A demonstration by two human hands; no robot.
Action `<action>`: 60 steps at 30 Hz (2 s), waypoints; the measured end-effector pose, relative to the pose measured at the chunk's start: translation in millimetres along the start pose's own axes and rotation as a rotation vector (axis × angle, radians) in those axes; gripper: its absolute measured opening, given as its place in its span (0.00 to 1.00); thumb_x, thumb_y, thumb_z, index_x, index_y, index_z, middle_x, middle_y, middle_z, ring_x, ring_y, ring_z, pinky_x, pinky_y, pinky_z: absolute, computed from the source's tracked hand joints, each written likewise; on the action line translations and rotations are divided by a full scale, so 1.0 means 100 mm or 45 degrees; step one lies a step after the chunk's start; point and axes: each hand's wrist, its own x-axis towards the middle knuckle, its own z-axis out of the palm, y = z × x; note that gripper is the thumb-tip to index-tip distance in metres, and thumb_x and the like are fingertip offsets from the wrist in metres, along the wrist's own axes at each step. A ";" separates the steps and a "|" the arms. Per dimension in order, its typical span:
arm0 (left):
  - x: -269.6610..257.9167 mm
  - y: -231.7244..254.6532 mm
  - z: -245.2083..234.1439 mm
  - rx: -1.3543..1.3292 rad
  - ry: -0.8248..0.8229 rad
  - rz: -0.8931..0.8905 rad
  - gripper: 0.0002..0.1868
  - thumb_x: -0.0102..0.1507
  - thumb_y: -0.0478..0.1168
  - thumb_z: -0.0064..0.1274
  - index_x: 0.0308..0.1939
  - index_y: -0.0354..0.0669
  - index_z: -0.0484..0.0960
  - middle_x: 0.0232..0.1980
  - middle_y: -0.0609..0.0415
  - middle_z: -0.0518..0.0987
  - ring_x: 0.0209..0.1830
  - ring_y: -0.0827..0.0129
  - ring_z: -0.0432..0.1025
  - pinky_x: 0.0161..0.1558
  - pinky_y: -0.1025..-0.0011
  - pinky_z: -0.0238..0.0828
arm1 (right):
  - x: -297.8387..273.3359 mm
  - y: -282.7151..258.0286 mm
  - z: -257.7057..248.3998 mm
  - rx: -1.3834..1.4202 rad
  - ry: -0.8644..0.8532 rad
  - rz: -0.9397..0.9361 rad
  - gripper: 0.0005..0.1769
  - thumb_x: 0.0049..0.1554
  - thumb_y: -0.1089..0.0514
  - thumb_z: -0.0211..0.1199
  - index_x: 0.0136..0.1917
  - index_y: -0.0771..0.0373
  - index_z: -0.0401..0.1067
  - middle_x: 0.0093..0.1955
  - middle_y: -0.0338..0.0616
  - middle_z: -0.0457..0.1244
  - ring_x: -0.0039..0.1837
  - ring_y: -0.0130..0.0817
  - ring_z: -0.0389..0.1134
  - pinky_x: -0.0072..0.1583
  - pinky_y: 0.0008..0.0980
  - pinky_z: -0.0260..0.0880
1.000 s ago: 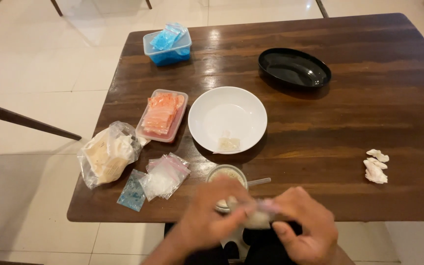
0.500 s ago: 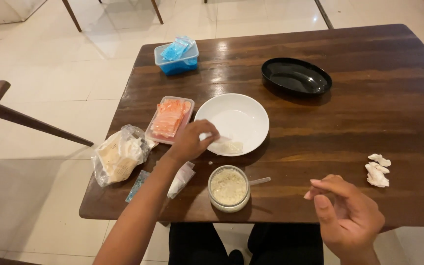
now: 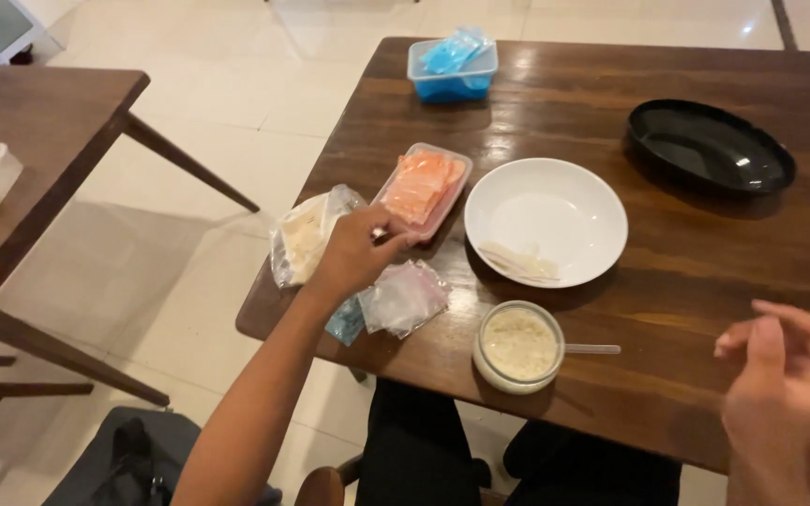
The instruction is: Using a small spoon to transfer white powder from a jar into multiple small zip-lock bags on a wooden table.
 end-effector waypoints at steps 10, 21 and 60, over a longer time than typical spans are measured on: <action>-0.64 -0.65 0.44 0.726 -0.274 -0.112 0.54 0.49 0.76 0.61 0.69 0.49 0.70 0.55 0.51 0.69 0.55 0.53 0.66 0.56 0.55 0.63 | 0.05 0.52 0.40 -0.178 -0.082 0.391 0.07 0.75 0.66 0.55 0.65 0.67 0.68 0.43 0.50 0.64 0.44 0.33 0.66 0.48 0.30 0.69; -0.62 -0.63 0.42 0.495 -0.239 -0.151 0.41 0.47 0.64 0.68 0.56 0.50 0.69 0.52 0.54 0.71 0.52 0.54 0.68 0.54 0.54 0.62 | 0.04 0.61 0.41 -0.249 -0.152 0.333 0.10 0.73 0.65 0.56 0.66 0.68 0.68 0.45 0.52 0.65 0.47 0.35 0.68 0.50 0.33 0.69; -1.22 -0.07 1.30 -0.682 -0.169 0.257 0.37 0.50 0.53 0.70 0.44 0.43 0.59 0.42 0.57 0.62 0.38 0.71 0.59 0.41 0.74 0.58 | -0.39 -0.51 0.61 -0.056 -0.622 -0.188 0.11 0.64 0.57 0.56 0.51 0.66 0.76 0.39 0.43 0.69 0.40 0.29 0.70 0.45 0.24 0.72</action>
